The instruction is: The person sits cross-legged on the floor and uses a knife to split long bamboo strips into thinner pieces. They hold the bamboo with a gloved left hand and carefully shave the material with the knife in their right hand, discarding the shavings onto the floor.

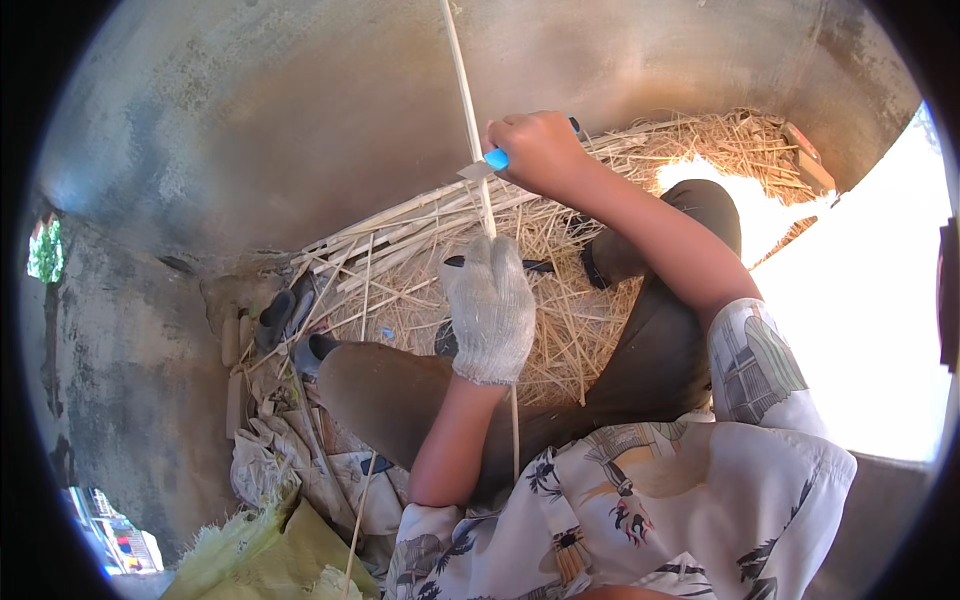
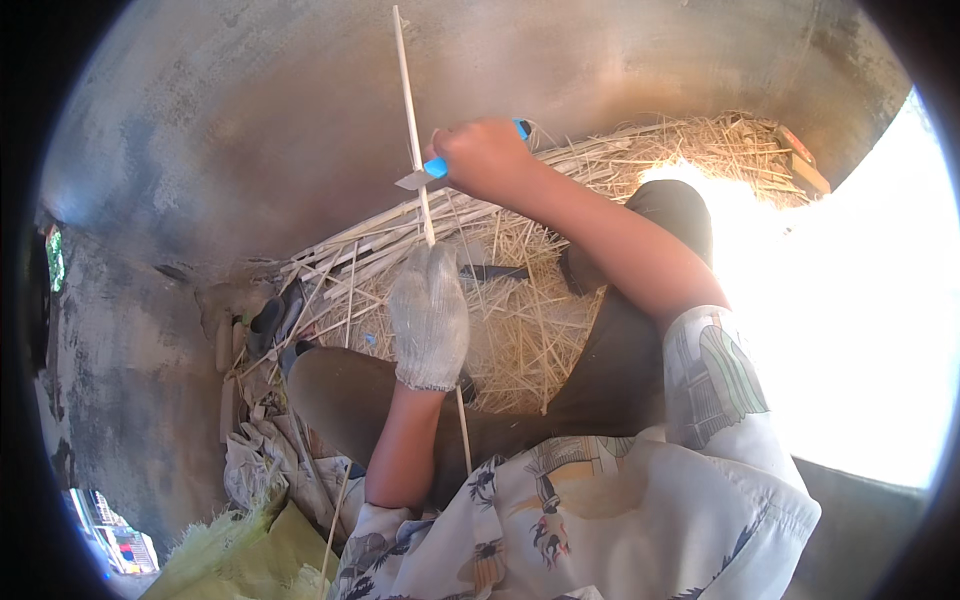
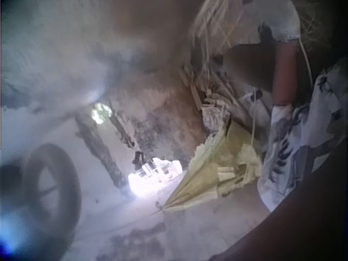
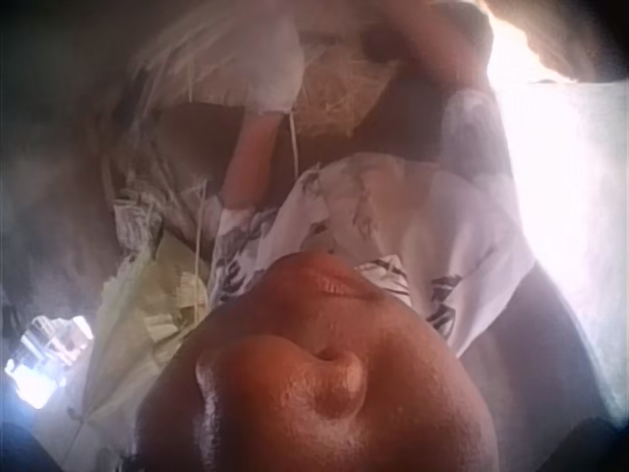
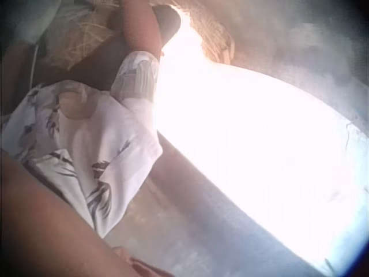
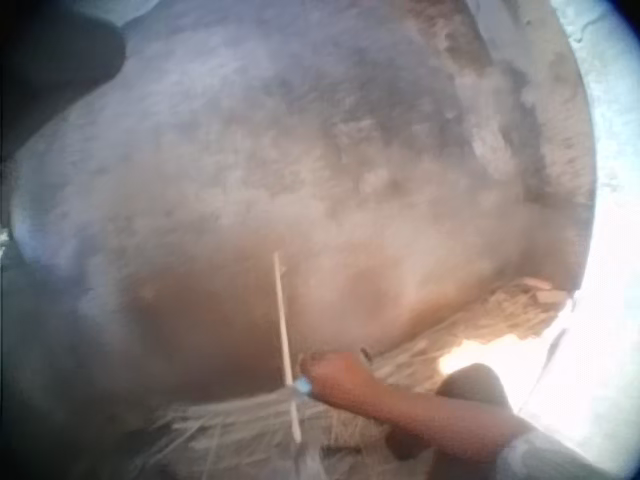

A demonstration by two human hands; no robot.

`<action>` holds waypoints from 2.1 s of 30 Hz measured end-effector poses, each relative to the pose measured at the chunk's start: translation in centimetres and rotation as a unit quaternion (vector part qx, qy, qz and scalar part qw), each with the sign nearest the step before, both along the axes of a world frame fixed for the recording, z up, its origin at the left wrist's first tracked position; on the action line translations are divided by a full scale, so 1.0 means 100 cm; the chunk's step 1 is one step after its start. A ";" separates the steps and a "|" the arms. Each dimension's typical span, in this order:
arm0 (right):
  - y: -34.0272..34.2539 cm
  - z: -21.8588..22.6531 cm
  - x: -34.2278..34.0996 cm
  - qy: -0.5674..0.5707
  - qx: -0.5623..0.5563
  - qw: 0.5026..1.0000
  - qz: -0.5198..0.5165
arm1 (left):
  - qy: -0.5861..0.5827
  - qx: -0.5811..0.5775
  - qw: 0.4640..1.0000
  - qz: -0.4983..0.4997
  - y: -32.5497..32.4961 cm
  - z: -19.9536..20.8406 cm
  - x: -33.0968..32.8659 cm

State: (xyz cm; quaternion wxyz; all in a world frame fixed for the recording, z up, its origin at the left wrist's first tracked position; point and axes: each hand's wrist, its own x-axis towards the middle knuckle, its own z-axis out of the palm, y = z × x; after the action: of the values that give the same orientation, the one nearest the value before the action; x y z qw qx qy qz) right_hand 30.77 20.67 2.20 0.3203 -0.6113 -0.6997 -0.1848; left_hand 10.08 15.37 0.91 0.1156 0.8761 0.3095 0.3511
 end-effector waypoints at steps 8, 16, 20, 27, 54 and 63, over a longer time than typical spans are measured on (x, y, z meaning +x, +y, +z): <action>0.023 0.033 0.104 0.140 0.027 0.949 -0.280 | 0.058 -0.121 0.987 -0.088 -0.074 -0.031 -0.006; 0.011 -0.008 0.022 -0.008 -0.089 0.990 -0.110 | 0.035 -0.155 0.987 -0.003 -0.020 -0.017 -0.012; -0.003 -0.016 -0.028 -0.017 -0.154 0.987 -0.033 | 0.045 -0.077 0.995 0.038 0.016 -0.019 -0.015; 0.001 -0.014 -0.023 -0.019 -0.147 0.989 -0.024 | 0.095 0.072 0.991 0.063 0.019 -0.020 -0.007; -0.010 -0.009 -0.021 0.019 -0.104 0.994 0.008 | 0.031 0.009 0.999 0.022 0.018 -0.013 -0.006; 0.023 0.002 0.037 0.032 0.001 0.987 -0.160 | 0.066 -0.082 0.994 0.029 -0.021 0.000 -0.001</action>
State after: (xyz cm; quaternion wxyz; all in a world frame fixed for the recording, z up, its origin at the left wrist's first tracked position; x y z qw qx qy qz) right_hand 34.49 22.93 2.41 0.3093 -0.7208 -0.5821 -0.2144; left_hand 9.99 13.25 0.90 0.1557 0.8757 0.3696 0.2690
